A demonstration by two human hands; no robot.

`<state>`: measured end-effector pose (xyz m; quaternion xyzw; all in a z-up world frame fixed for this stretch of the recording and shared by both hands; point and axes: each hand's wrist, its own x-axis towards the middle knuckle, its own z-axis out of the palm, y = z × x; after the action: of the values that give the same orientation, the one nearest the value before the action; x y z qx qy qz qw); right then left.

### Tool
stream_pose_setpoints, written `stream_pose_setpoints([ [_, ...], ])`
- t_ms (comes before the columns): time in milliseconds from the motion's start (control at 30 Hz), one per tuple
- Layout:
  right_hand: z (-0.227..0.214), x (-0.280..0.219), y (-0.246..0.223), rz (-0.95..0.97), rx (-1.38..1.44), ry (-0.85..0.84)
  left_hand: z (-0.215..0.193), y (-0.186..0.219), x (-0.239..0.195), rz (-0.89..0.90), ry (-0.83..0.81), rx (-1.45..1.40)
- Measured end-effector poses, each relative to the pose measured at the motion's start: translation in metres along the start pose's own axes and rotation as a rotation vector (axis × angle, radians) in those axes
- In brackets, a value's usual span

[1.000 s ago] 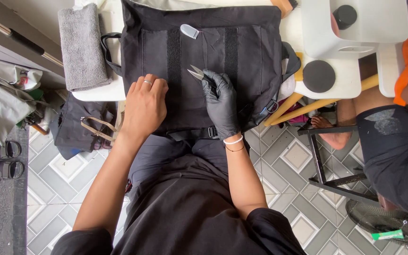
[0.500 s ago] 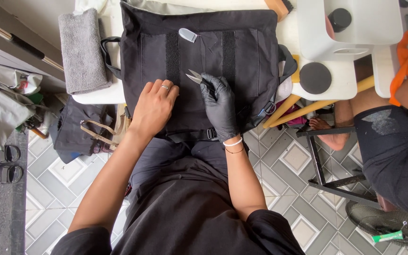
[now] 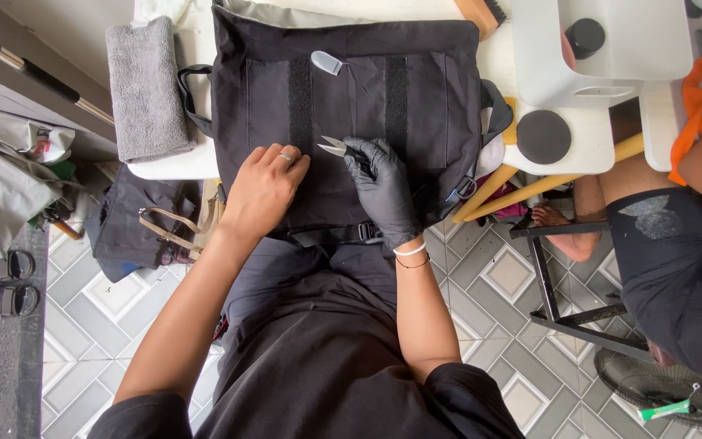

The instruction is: The person uses a pair of tweezers to pull and remove small threads or debris from the surface of a black bag. They work methodically along the seams and fabric, occasionally using their fingers to hold the material steady while the tweezers extract the unwanted fibers.

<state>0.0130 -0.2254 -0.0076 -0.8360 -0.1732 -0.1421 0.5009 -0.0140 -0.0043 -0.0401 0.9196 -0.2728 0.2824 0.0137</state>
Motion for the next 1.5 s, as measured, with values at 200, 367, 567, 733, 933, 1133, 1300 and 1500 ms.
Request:
stream_pose_setpoints([
  [200,0.000,-0.001,0.000,-0.002,-0.017,-0.005,-0.006,0.002,0.007,-0.008,-0.033,0.052],
  [367,-0.001,-0.002,-0.002,-0.008,-0.008,0.059,-0.021,0.000,0.026,-0.140,-0.028,-0.134],
  [567,-0.003,-0.001,0.004,-0.056,0.049,0.193,-0.013,-0.029,0.086,-0.207,0.044,-0.295],
  [733,-0.003,0.002,0.015,-0.051,0.108,0.245,0.040,-0.046,0.135,-0.254,-0.061,-0.412],
  [933,-0.006,0.003,0.025,-0.002,0.207,0.240,0.089,-0.067,0.158,-0.073,-0.141,-0.145],
  [1133,-0.006,0.005,0.026,-0.011,0.238,0.210,0.081,-0.067,0.150,-0.102,-0.148,-0.161],
  [1300,-0.005,0.005,0.028,-0.002,0.223,0.206,0.048,-0.069,0.145,-0.354,-0.103,-0.752],
  [1500,-0.003,0.004,0.030,-0.001,0.237,0.207,0.031,-0.073,0.142,-0.493,-0.059,-0.829],
])
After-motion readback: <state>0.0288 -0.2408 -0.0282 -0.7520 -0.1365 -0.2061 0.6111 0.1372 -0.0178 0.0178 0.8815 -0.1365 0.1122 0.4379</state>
